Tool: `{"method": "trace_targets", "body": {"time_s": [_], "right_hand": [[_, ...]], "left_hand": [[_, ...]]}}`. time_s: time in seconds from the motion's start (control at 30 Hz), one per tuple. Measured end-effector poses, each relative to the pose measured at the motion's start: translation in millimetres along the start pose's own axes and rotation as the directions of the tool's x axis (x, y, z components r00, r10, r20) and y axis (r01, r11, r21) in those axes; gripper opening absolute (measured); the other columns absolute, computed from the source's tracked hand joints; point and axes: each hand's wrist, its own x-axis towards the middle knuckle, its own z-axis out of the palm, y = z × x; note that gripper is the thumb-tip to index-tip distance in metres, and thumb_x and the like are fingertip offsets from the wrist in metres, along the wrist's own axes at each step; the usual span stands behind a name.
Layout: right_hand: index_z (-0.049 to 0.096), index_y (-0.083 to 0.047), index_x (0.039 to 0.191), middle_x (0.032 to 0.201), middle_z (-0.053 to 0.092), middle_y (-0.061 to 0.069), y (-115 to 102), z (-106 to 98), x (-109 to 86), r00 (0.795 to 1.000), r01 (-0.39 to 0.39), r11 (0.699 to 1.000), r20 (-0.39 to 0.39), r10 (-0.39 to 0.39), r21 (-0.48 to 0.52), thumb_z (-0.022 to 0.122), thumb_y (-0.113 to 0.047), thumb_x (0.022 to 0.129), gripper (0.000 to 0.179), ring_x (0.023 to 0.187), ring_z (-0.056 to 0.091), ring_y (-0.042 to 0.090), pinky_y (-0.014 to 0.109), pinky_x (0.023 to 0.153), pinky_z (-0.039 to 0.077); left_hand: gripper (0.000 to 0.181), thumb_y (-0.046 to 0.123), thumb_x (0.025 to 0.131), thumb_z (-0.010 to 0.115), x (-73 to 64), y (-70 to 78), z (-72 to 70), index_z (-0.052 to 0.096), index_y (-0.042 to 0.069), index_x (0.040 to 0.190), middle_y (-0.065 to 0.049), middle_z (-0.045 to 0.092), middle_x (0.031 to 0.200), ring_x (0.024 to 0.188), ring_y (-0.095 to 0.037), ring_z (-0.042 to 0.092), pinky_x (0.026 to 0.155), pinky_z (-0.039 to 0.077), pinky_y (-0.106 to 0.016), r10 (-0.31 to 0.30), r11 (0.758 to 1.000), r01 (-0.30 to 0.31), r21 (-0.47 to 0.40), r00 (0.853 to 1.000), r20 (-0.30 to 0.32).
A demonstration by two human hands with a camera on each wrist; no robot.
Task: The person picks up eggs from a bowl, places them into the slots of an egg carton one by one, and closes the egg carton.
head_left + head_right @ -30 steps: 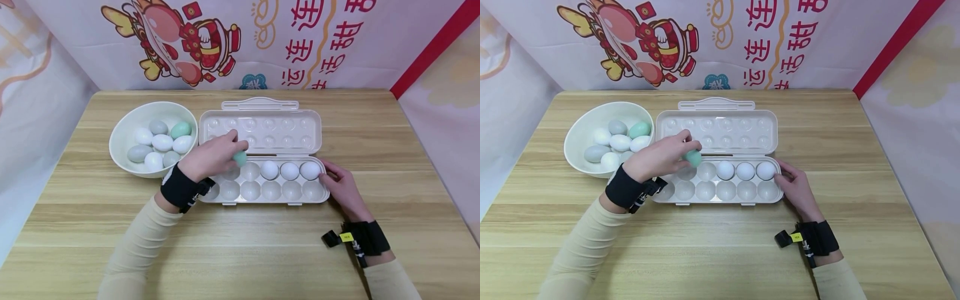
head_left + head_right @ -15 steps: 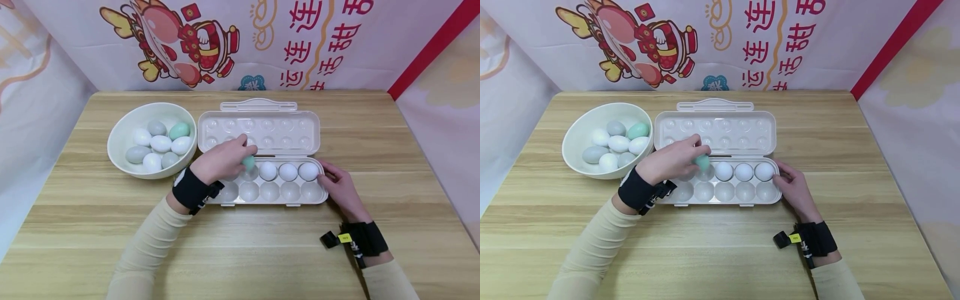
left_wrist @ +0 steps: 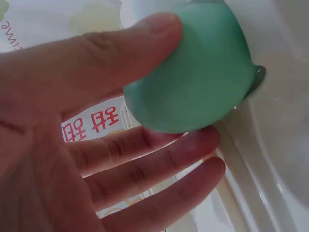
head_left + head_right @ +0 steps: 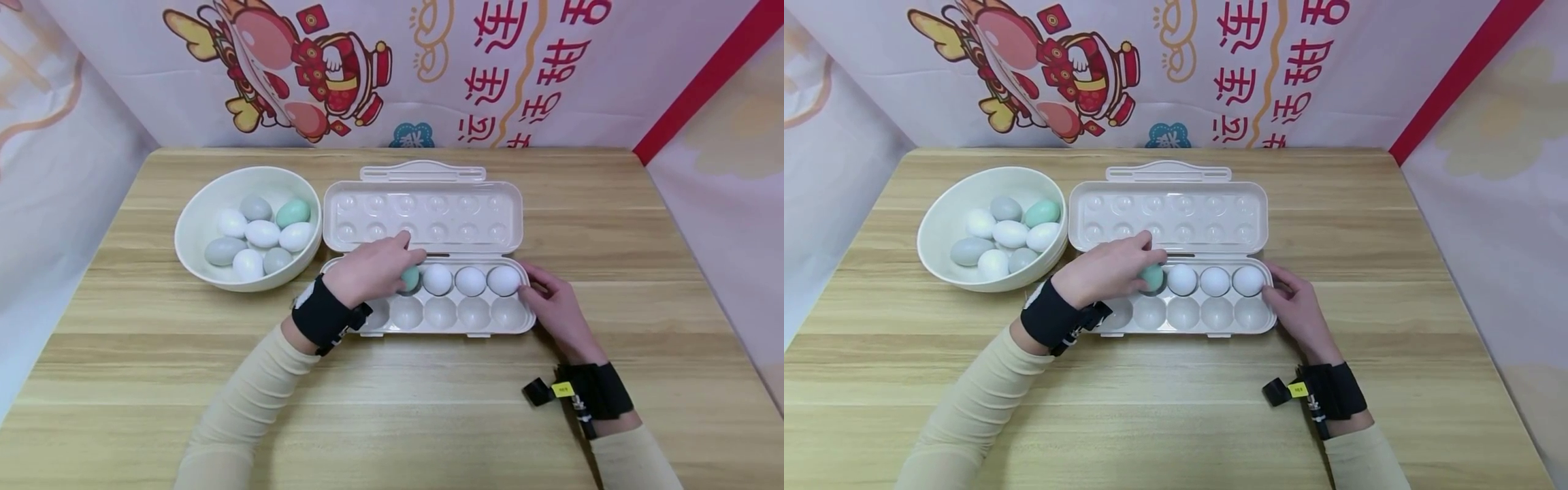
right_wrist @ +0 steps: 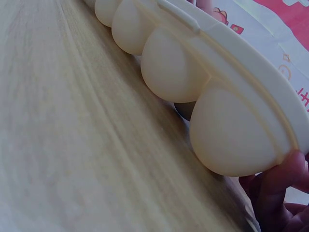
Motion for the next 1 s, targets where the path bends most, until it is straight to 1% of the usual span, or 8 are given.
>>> {"method": "trace_targets", "body": {"time_s": [0.1, 0.23, 0.4, 0.63, 0.7, 0.83, 1.0], "right_hand": [[0.043, -0.006, 0.135, 0.135, 0.043, 0.023, -0.1, 0.1, 0.1, 1.0, -0.005, 1.0, -0.001, 0.005, 0.001, 0.05, -0.013, 0.092, 0.044, 0.102, 0.052, 0.005, 0.012, 0.076, 0.048], [0.043, -0.006, 0.135, 0.135, 0.043, 0.023, -1.3, 0.5, 0.2, 1.0, -0.015, 1.0, -0.005, 0.015, 0.015, 0.05, -0.012, 0.092, 0.044, 0.099, 0.054, 0.002, 0.013, 0.074, 0.049], [0.043, -0.004, 0.135, 0.135, 0.043, 0.024, -1.0, 1.0, -0.2, 1.0, 0.002, 1.0, 0.005, -0.002, 0.019, 0.05, -0.011, 0.092, 0.044, 0.098, 0.054, 0.001, 0.013, 0.073, 0.049], [0.044, -0.007, 0.135, 0.136, 0.043, 0.024, 2.4, 0.9, -0.3, 1.0, 0.013, 1.0, 0.007, -0.013, -0.015, 0.05, -0.014, 0.092, 0.044, 0.102, 0.052, 0.005, 0.012, 0.075, 0.048], [0.044, -0.007, 0.135, 0.135, 0.043, 0.024, 2.8, 1.0, -0.4, 1.0, 0.016, 1.0, 0.003, -0.016, -0.018, 0.05, -0.014, 0.092, 0.044, 0.102, 0.052, 0.004, 0.012, 0.075, 0.048], [0.043, -0.006, 0.135, 0.135, 0.043, 0.024, 2.4, 1.4, -0.6, 1.0, 0.024, 1.0, 0.004, -0.024, -0.011, 0.05, -0.014, 0.092, 0.044, 0.099, 0.052, 0.002, 0.013, 0.073, 0.049], [0.043, -0.007, 0.136, 0.136, 0.043, 0.024, 1.2, 1.3, -0.5, 1.0, 0.025, 1.0, 0.013, -0.025, -0.017, 0.05, -0.015, 0.093, 0.044, 0.1, 0.052, 0.003, 0.013, 0.072, 0.05]], "left_hand": [[0.032, 0.013, 0.078, 0.07, 1.7, 1.3, 1.5, 0.058, 0.013, 0.108, -0.012, 0.051, 0.098, 0.074, -0.02, 0.052, 0.059, 0.051, -0.034, -0.014, 1.0, 0.013, 0.02, 1.0, 0.018], [0.033, 0.011, 0.079, 0.069, 3.5, 2.9, 3.1, 0.058, 0.014, 0.109, -0.012, 0.052, 0.099, 0.073, -0.021, 0.052, 0.059, 0.05, -0.034, -0.014, 0.999, 0.013, 0.039, 0.999, 0.032], [0.032, 0.005, 0.078, 0.066, 4.6, 3.8, 6.0, 0.059, 0.014, 0.109, -0.012, 0.053, 0.097, 0.072, -0.021, 0.052, 0.059, 0.049, -0.033, -0.003, 0.998, 0.002, 0.06, 1.0, 0.017], [0.032, 0.002, 0.078, 0.064, 3.3, 4.1, 9.7, 0.061, 0.015, 0.107, -0.012, 0.054, 0.095, 0.072, -0.022, 0.053, 0.058, 0.049, -0.035, 0.001, 0.997, 0.0, 0.071, 1.0, -0.006], [0.032, 0.002, 0.078, 0.064, 2.9, 4.3, 9.4, 0.061, 0.015, 0.108, -0.012, 0.054, 0.095, 0.072, -0.022, 0.053, 0.058, 0.049, -0.035, -0.002, 0.998, 0.003, 0.069, 1.0, -0.007], [0.034, 0.003, 0.079, 0.064, 2.6, 4.5, 6.8, 0.059, 0.016, 0.111, -0.01, 0.053, 0.097, 0.074, -0.021, 0.052, 0.059, 0.049, -0.033, -0.031, 0.998, 0.03, 0.06, 0.999, 0.01], [0.037, 0.007, 0.08, 0.066, 0.5, 2.5, 2.2, 0.056, 0.013, 0.115, -0.011, 0.054, 0.102, 0.076, -0.021, 0.052, 0.061, 0.05, -0.033, -0.052, 0.997, 0.05, 0.06, 0.998, 0.035]]}}
